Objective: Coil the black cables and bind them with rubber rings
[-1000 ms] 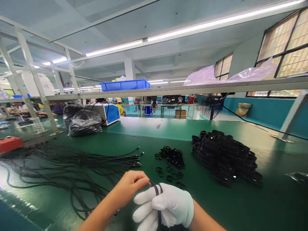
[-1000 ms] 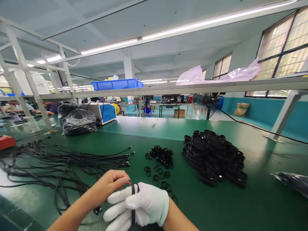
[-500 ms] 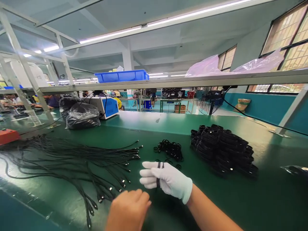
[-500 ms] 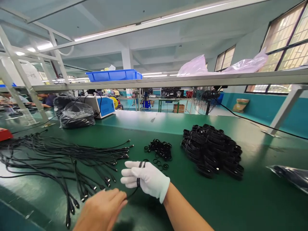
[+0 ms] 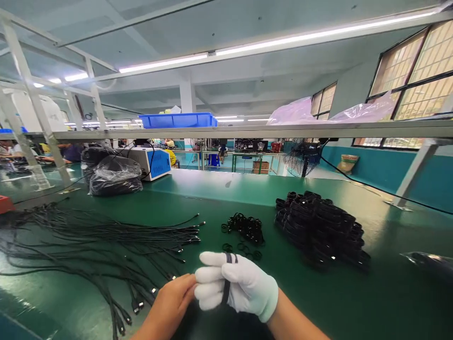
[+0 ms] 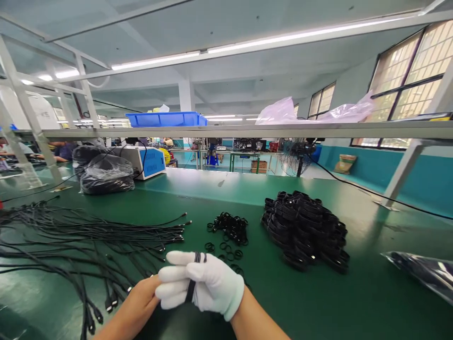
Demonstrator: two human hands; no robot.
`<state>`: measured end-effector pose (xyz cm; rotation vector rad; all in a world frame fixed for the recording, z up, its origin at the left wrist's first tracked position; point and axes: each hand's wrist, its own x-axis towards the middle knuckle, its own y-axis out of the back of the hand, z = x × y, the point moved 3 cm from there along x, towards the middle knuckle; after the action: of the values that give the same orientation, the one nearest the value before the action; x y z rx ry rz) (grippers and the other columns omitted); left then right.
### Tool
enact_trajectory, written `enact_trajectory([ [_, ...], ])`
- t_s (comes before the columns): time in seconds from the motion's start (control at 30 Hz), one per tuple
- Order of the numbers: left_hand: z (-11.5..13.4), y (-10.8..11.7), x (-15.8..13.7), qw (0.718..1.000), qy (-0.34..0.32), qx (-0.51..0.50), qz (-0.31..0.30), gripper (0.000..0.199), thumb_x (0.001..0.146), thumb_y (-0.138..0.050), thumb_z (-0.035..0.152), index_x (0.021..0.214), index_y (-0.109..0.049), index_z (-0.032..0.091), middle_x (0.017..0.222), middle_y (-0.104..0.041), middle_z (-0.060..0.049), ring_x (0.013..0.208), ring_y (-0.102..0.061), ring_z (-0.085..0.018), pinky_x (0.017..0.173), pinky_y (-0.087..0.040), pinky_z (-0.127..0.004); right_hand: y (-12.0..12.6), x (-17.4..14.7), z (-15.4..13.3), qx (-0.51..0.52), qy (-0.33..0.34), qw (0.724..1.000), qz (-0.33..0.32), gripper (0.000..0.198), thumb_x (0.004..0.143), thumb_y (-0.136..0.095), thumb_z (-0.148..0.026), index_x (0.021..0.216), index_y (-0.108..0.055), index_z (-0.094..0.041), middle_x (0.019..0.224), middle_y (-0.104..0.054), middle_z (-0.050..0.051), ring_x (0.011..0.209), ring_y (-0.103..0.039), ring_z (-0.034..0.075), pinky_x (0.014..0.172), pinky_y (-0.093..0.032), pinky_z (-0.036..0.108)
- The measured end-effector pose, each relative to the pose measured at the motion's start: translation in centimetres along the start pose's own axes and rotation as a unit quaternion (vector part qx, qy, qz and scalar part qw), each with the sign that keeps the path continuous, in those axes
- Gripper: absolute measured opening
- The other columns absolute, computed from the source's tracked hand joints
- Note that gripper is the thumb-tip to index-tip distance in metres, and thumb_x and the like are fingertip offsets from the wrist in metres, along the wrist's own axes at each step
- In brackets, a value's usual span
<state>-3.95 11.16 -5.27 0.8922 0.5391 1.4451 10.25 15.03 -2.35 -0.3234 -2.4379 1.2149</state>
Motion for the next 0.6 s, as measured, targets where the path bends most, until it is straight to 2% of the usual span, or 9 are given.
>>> enact_trajectory([
  [0.1, -0.6, -1.1, -2.0, 0.989, -0.018, 0.146, 0.017, 0.025, 0.087, -0.040, 0.022, 0.085, -0.065, 0.023, 0.082, -0.070, -0.001, 0.076, -0.064, -0.019, 0.069, -0.046, -0.026, 0.7, 0.3, -1.0, -0.011, 0.055, 0.997, 0.049, 0.032, 0.062, -0.078, -0.027, 0.078, -0.052, -0.015, 0.065, -0.038, -0.005, 0.059, -0.038, 0.009, 0.057, -0.026, 0.024],
  [0.17, 0.4, -1.8, -2.8, 0.972, -0.052, 0.229, 0.018, 0.025, 0.088, -0.040, 0.019, 0.088, -0.064, 0.024, 0.082, -0.069, -0.001, 0.074, -0.065, -0.020, 0.066, -0.045, -0.027, 1.8, 0.4, -1.1, -0.048, 0.073, 0.990, 0.107, 0.034, 0.064, -0.077, -0.028, 0.086, -0.054, -0.016, 0.069, -0.047, -0.002, 0.063, -0.046, 0.011, 0.061, -0.033, 0.027],
  [0.27, 3.0, -1.8, -2.7, 0.951, -0.091, 0.295, 0.010, 0.024, 0.087, -0.041, 0.014, 0.079, -0.063, 0.021, 0.074, -0.067, -0.002, 0.065, -0.062, -0.019, 0.060, -0.042, -0.027, 3.3, 0.3, -0.5, -0.129, 0.051, 0.974, 0.180, 0.043, 0.066, -0.076, -0.030, 0.101, -0.055, -0.015, 0.082, -0.059, 0.003, 0.072, -0.055, 0.013, 0.070, -0.039, 0.031],
  [0.33, 4.6, -0.7, -1.9, 0.949, -0.093, 0.300, 0.002, 0.017, 0.084, -0.048, 0.014, 0.077, -0.062, 0.020, 0.074, -0.067, -0.002, 0.066, -0.061, -0.018, 0.061, -0.041, -0.027, 3.6, 0.1, 0.2, -0.161, 0.004, 0.971, 0.177, 0.039, 0.066, -0.076, -0.027, 0.097, -0.057, -0.013, 0.080, -0.061, 0.004, 0.069, -0.055, 0.012, 0.068, -0.040, 0.028],
  [0.43, 5.5, 2.1, -0.1, 0.974, -0.080, 0.211, -0.032, 0.004, 0.076, -0.060, 0.019, 0.075, -0.063, 0.021, 0.075, -0.066, 0.001, 0.069, -0.059, -0.016, 0.062, -0.038, -0.024, 3.0, -0.5, 1.4, -0.169, -0.086, 0.975, 0.118, 0.034, 0.064, -0.076, -0.028, 0.086, -0.061, -0.006, 0.075, -0.062, 0.008, 0.064, -0.057, 0.014, 0.065, -0.041, 0.030],
  [0.5, 5.0, 3.7, 0.9, 0.994, -0.045, 0.062, -0.075, 0.002, 0.070, -0.064, 0.020, 0.071, -0.063, 0.020, 0.070, -0.062, 0.004, 0.066, -0.055, -0.013, 0.059, -0.036, -0.021, 2.5, -0.9, 2.2, -0.155, -0.143, 0.975, 0.065, 0.039, 0.064, -0.075, -0.033, 0.087, -0.061, -0.005, 0.078, -0.063, 0.011, 0.066, -0.059, 0.018, 0.067, -0.043, 0.036],
  [0.6, 3.6, 4.2, 1.8, 0.982, 0.016, -0.130, -0.138, 0.009, 0.062, -0.068, 0.022, 0.068, -0.062, 0.017, 0.061, -0.057, 0.006, 0.058, -0.049, -0.010, 0.051, -0.035, -0.018, 2.3, -1.2, 3.5, -0.125, -0.194, 0.973, 0.006, 0.044, 0.064, -0.072, -0.037, 0.093, -0.060, -0.007, 0.080, -0.064, 0.012, 0.068, -0.061, 0.020, 0.070, -0.043, 0.040],
])
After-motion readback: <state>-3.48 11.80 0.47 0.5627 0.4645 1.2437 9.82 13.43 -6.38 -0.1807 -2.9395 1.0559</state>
